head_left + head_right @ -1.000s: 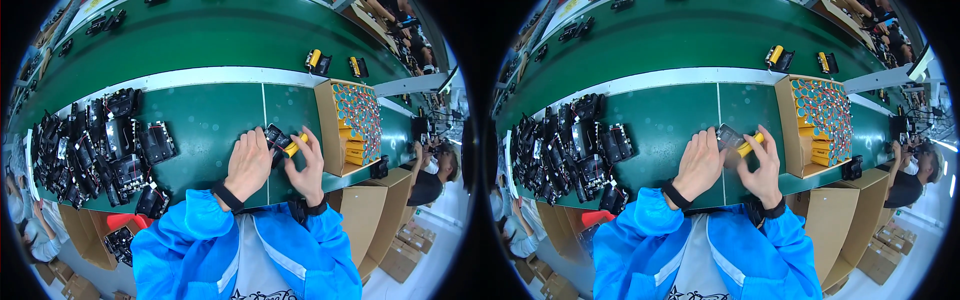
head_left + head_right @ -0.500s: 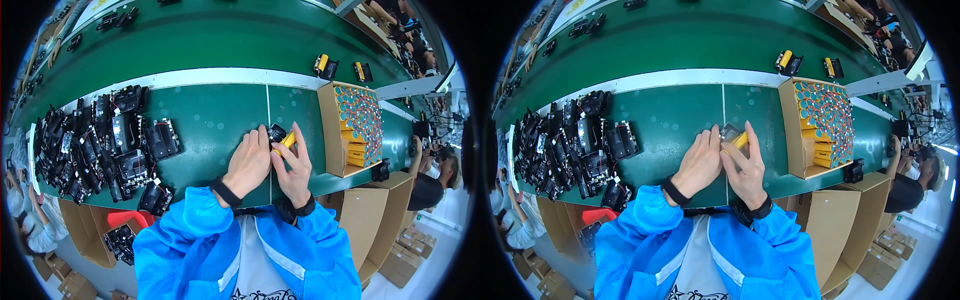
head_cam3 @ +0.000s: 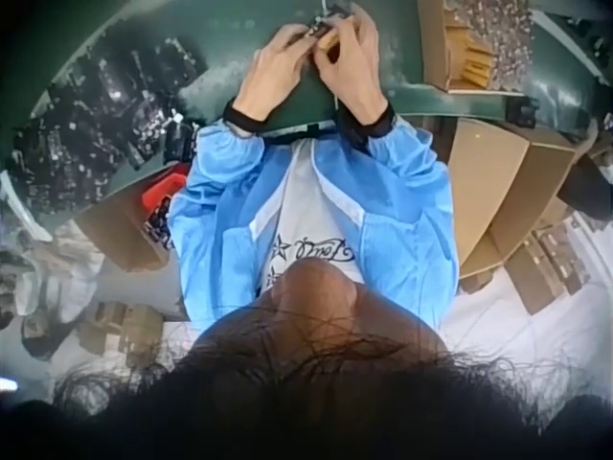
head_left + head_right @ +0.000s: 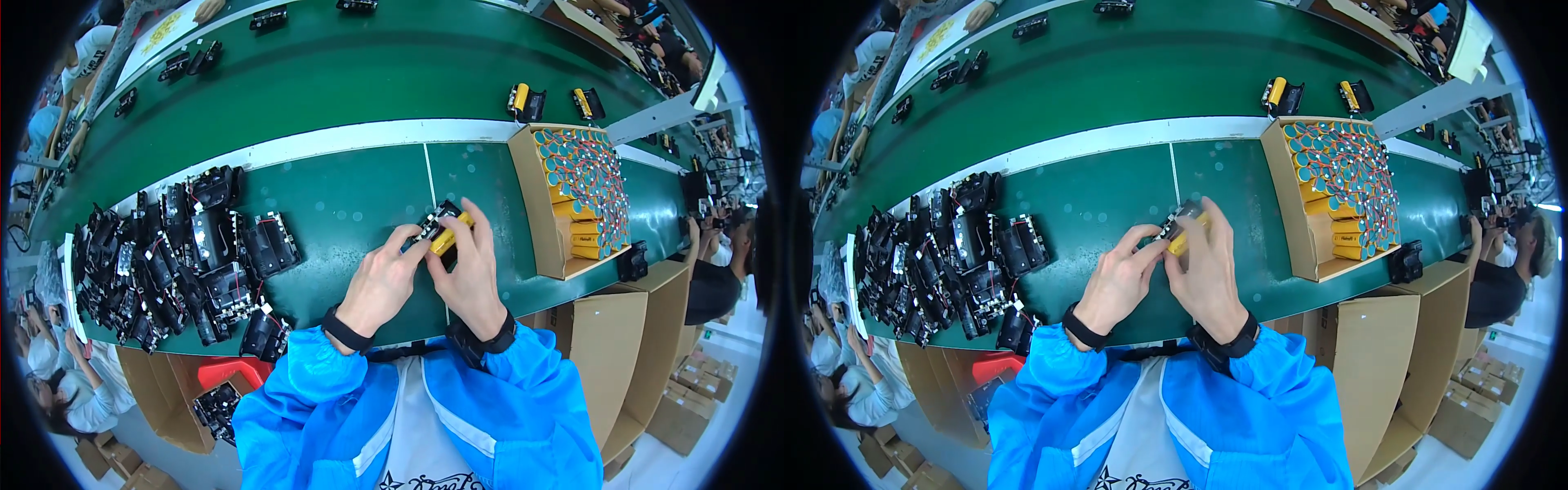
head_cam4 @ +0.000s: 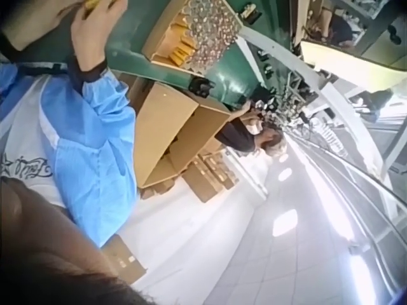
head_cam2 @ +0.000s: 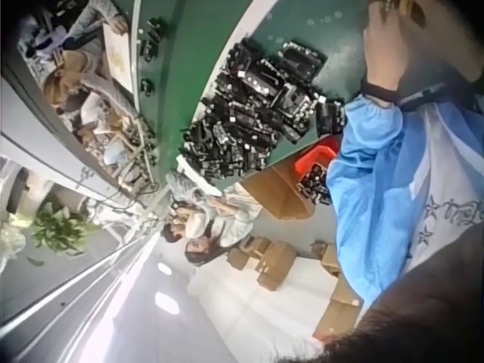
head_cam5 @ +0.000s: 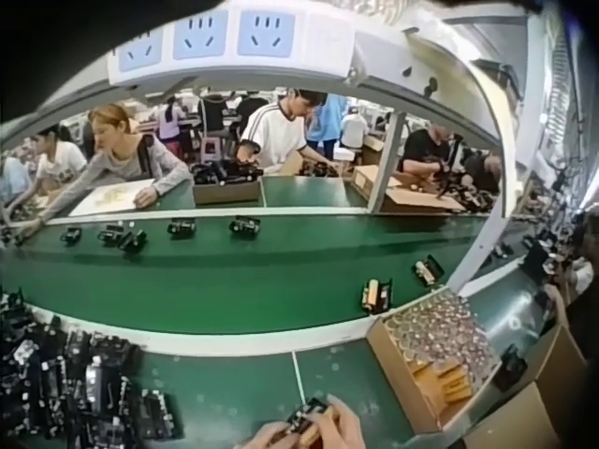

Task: Assembling small electronic components into plastic housings on a factory production line.

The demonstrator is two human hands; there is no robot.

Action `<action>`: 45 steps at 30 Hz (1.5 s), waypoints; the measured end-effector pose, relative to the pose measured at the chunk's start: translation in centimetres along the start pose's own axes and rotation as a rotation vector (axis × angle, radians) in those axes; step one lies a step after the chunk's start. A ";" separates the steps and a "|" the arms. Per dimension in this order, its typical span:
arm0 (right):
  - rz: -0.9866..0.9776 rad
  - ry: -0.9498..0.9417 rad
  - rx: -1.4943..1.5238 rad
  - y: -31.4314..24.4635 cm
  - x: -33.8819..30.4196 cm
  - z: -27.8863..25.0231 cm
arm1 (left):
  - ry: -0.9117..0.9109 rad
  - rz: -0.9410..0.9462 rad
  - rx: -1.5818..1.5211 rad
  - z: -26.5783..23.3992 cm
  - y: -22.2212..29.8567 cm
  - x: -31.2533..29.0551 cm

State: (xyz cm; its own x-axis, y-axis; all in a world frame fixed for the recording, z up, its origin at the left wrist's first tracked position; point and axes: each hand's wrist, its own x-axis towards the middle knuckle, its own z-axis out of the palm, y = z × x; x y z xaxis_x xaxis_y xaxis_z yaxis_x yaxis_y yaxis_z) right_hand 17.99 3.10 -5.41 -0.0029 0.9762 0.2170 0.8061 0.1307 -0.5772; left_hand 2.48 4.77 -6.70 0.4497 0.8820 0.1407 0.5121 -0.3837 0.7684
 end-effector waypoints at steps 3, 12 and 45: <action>0.109 0.123 0.295 0.1 0.2 0.2 | -0.101 -0.004 0.123 -0.8 0.1 0.4; -0.150 0.097 0.037 1.7 0.0 0.7 | -0.163 0.000 0.133 -2.3 0.4 1.7; 0.120 0.303 -0.078 15.7 0.5 -16.7 | -0.158 -0.373 0.305 -4.6 -3.1 22.1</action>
State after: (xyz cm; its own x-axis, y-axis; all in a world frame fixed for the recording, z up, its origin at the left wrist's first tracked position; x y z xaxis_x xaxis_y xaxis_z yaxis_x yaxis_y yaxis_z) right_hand 40.54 2.74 -1.29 0.2614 0.8865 0.3818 0.8327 -0.0071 -0.5537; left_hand 7.46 26.77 -3.13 0.2885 0.9311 -0.2230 0.8389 -0.1336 0.5276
